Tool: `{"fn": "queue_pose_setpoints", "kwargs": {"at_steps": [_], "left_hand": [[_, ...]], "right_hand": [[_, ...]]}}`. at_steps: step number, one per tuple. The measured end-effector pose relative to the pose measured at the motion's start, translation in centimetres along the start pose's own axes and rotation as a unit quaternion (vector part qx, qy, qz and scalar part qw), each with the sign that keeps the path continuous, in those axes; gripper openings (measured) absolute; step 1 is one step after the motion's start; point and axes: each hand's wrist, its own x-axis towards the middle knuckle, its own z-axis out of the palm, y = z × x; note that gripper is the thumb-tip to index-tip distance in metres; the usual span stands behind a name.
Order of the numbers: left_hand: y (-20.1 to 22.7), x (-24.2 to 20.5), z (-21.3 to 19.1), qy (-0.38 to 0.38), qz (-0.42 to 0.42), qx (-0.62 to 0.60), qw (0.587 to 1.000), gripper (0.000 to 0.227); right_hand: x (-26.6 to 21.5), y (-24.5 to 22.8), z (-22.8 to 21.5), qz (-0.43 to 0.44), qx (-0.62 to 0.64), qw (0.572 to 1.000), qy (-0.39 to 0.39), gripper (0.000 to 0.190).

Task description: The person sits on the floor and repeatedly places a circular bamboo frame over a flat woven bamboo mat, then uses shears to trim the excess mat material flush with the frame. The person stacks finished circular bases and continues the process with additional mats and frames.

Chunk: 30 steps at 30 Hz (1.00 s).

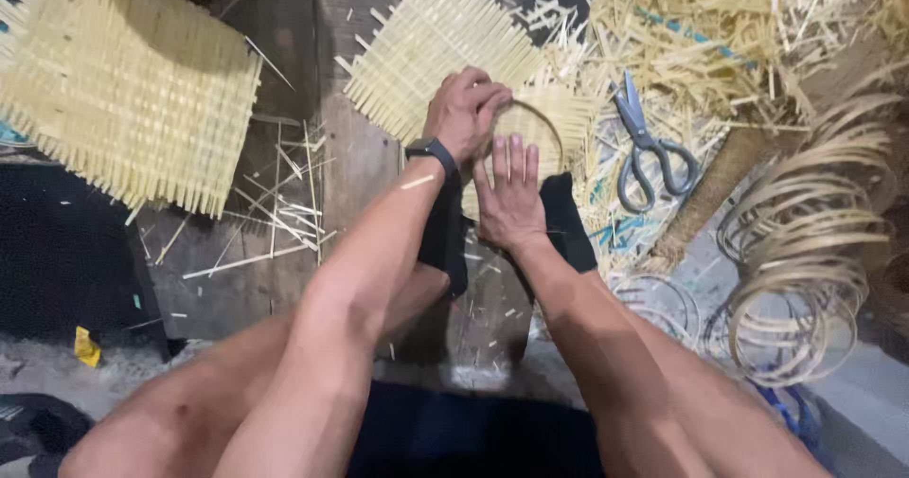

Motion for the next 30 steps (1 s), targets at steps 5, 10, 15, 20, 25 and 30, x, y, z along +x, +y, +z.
{"fn": "queue_pose_setpoints", "kwargs": {"at_steps": [5, 10, 15, 20, 25, 30], "left_hand": [[0.8, 0.6, -0.3, -0.041, -0.012, -0.005, 0.999, 0.015], [-0.9, 0.6, 0.5, -0.062, -0.007, -0.050, 0.997, 0.016], [-2.9, 1.5, 2.0, -0.038, -0.101, -0.128, 0.986, 0.021], [-3.9, 0.8, 2.9, -0.048, -0.133, -0.078, 0.987, 0.027], [-1.0, 1.1, -0.5, -0.124, -0.113, -0.147, 0.975, 0.037], [5.5, -1.2, -3.4, -0.107, 0.067, -0.057, 0.990, 0.036]], "right_hand": [[0.8, 2.1, -2.3, 0.005, 0.167, 0.978, -0.129, 0.102], [4.8, 8.6, -1.1, 0.106, 0.353, 0.921, 0.126, 0.033], [6.6, 10.0, 2.8, 0.311, 0.471, 0.825, 0.032, 0.025], [5.3, 10.5, 5.8, 0.267, 0.568, 0.775, 0.076, 0.030], [3.2, 17.3, -0.6, 0.263, 0.443, 0.854, 0.078, 0.047], [-6.9, 25.8, -15.1, 0.207, 0.137, 0.948, -0.200, 0.041]]}}
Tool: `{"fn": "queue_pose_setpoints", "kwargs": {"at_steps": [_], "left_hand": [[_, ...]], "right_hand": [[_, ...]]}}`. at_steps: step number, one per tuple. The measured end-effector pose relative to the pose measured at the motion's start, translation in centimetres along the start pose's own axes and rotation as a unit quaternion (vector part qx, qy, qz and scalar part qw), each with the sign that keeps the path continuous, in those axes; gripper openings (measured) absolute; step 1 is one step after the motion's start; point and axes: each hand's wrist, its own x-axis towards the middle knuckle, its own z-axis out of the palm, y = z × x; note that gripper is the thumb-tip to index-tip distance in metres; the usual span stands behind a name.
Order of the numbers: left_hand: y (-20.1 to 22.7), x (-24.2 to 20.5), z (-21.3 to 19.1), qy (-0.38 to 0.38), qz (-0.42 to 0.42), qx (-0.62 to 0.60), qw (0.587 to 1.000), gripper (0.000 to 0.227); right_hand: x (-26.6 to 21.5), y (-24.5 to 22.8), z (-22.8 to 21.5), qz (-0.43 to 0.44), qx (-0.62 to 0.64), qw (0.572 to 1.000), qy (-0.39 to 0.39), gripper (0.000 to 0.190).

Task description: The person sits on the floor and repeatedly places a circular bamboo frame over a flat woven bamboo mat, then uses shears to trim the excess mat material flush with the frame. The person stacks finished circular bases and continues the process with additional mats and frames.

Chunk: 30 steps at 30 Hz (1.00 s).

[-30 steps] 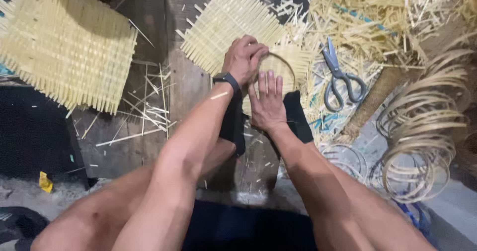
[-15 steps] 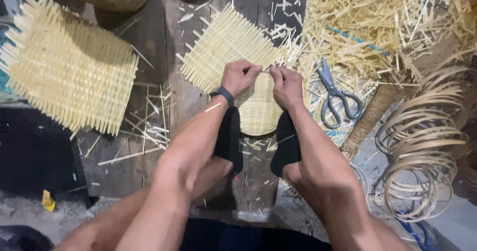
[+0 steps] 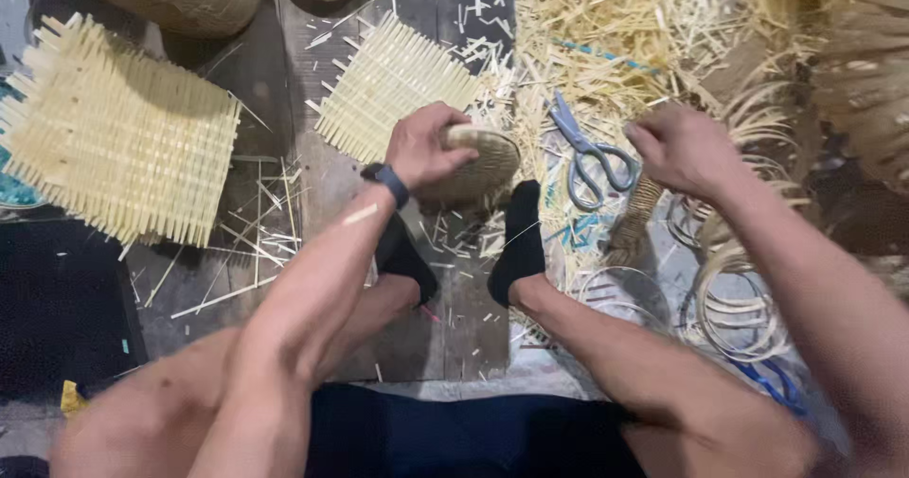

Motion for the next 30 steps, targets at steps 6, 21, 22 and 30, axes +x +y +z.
{"fn": "queue_pose_setpoints", "kwargs": {"at_steps": [6, 21, 22, 30], "left_hand": [[3.5, -9.5, 3.2, -0.062, 0.161, 0.226, 0.959, 0.023], [2.8, -5.8, 9.7, 0.096, -0.141, 0.167, 0.971, 0.100], [2.6, -6.0, 9.3, 0.093, -0.096, 0.166, 0.977, 0.100], [1.6, -4.9, 8.0, -0.045, 0.022, 0.245, 0.968, 0.102]], "right_hand": [[-5.5, 2.9, 6.7, 0.075, 0.093, 0.986, -0.118, 0.038], [3.5, 7.3, 25.2, 0.132, 0.251, 0.958, -0.044, 0.051], [2.7, 6.6, 24.6, 0.123, 0.275, 0.953, -0.029, 0.051], [-0.4, -1.0, 16.3, -0.018, 0.153, 0.980, 0.122, 0.056]]}}
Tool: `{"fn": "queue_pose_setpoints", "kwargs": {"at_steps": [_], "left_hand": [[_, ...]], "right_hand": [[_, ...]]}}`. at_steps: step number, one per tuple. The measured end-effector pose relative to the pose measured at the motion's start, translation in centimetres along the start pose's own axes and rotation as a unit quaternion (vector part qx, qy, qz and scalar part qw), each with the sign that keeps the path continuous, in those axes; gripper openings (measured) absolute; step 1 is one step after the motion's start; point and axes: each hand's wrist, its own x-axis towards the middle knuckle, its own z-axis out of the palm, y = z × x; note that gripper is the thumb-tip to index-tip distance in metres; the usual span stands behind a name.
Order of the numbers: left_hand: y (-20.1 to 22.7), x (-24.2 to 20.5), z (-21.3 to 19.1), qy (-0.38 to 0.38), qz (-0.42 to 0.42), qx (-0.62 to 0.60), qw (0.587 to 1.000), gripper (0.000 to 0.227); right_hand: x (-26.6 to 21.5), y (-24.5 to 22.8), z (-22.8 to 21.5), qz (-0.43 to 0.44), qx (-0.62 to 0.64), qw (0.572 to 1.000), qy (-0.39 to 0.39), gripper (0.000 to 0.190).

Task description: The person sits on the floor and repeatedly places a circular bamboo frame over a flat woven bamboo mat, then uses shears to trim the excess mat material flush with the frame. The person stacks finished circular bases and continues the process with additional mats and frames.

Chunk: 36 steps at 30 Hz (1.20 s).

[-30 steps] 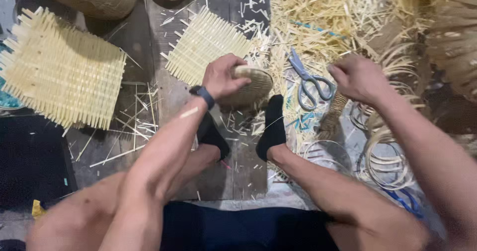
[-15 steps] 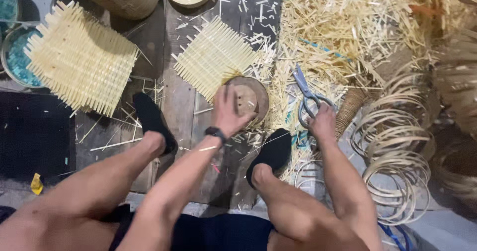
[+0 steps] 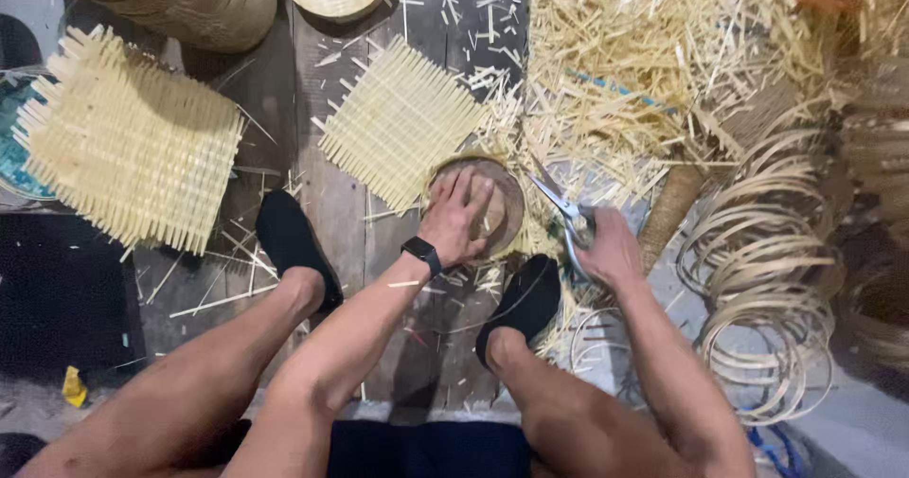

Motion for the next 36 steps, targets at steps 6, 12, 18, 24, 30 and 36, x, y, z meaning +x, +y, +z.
{"fn": "queue_pose_setpoints", "kwargs": {"at_steps": [6, 12, 18, 24, 30, 36], "left_hand": [[3.2, -0.4, 0.9, 0.062, -0.241, -0.086, 0.965, 0.107], [1.3, -0.1, 0.7, -0.033, -0.191, -0.070, 0.979, 0.107], [0.0, 0.2, -0.4, -0.069, -0.063, -0.086, 0.992, 0.109], [-1.1, 0.7, -0.9, -0.119, -0.009, -0.065, 0.991, 0.115], [-1.7, 1.1, -2.1, -0.138, 0.054, -0.048, 0.988, 0.114], [2.5, 0.5, -0.7, 0.013, -0.206, -0.044, 0.978, 0.116]], "right_hand": [[2.8, -3.1, 1.4, -0.040, -0.154, 0.987, 0.016, 0.060], [2.9, -0.1, 0.9, -0.023, -0.187, 0.980, -0.061, 0.050], [3.7, -1.6, 1.3, -0.030, -0.232, 0.972, -0.026, 0.060], [3.5, -1.0, 0.1, -0.027, -0.196, 0.980, -0.035, 0.053], [4.8, -0.4, 3.2, -0.070, -0.214, 0.974, -0.007, 0.036], [4.6, 0.8, 1.9, -0.059, -0.210, 0.975, -0.033, 0.040]]}}
